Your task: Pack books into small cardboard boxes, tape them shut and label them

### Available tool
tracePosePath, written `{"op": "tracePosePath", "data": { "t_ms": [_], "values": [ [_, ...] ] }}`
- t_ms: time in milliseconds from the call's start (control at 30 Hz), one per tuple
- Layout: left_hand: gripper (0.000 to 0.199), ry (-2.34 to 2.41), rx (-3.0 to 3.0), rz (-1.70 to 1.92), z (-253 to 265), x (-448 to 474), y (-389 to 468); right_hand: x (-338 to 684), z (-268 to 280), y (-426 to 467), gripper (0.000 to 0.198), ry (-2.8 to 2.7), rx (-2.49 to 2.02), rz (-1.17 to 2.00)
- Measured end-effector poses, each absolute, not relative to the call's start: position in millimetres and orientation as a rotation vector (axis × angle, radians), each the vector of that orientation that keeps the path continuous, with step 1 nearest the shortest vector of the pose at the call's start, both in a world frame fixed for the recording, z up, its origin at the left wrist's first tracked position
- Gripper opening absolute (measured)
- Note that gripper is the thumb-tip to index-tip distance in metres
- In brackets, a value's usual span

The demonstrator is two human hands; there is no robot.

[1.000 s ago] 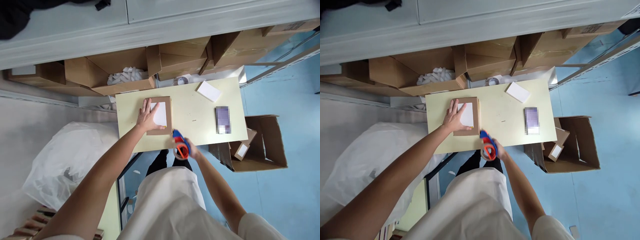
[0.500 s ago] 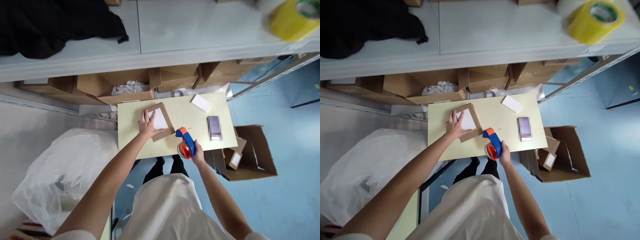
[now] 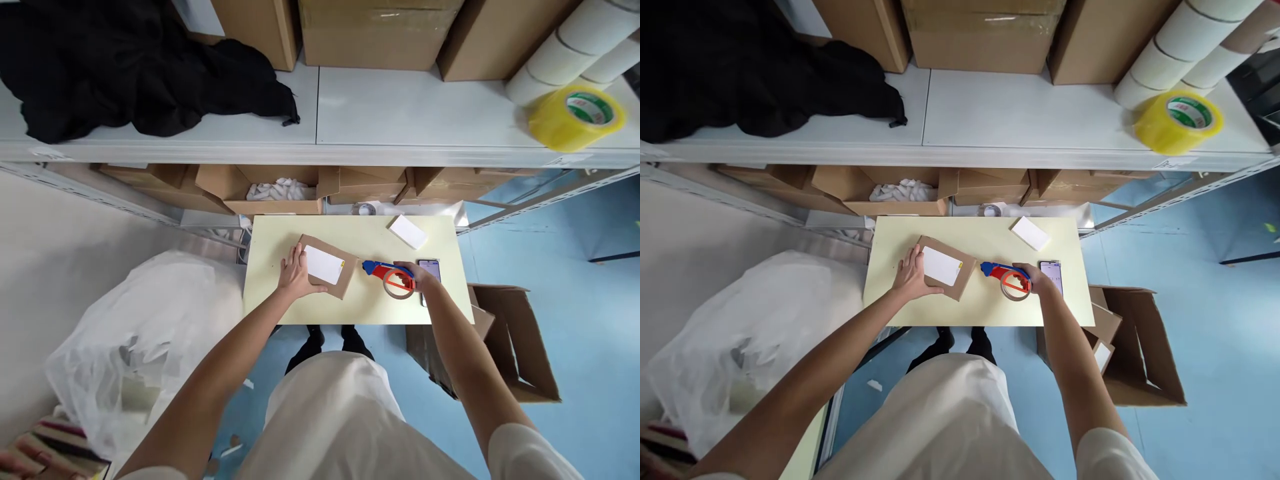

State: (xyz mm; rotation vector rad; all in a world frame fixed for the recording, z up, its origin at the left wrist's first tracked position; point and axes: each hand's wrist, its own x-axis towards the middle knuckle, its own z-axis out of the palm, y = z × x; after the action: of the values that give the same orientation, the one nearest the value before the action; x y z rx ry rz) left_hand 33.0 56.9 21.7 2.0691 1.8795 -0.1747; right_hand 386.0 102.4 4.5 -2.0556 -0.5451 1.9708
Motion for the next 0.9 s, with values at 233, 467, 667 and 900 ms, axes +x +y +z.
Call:
{"op": "tracePosePath", "data": {
  "t_ms": [233,467,667,900],
  "values": [
    [0.125,1.952,1.989,-0.094,18,36,47,362,-5,135,0.019,-0.64,-2.003,2.267],
    [0.113,2.102,1.806,-0.094,25,49,35,363,22,121,0.023,-0.774,-1.801,2.201],
    [0.101,2.167,1.671,-0.091,26,66,11,372,26,104,0.025,-0.857,-1.585,1.99],
    [0.098,2.176,1.703,-0.104,33,72,10,349,37,81,0.013,-1.116,-1.338,1.944]
  ]
}}
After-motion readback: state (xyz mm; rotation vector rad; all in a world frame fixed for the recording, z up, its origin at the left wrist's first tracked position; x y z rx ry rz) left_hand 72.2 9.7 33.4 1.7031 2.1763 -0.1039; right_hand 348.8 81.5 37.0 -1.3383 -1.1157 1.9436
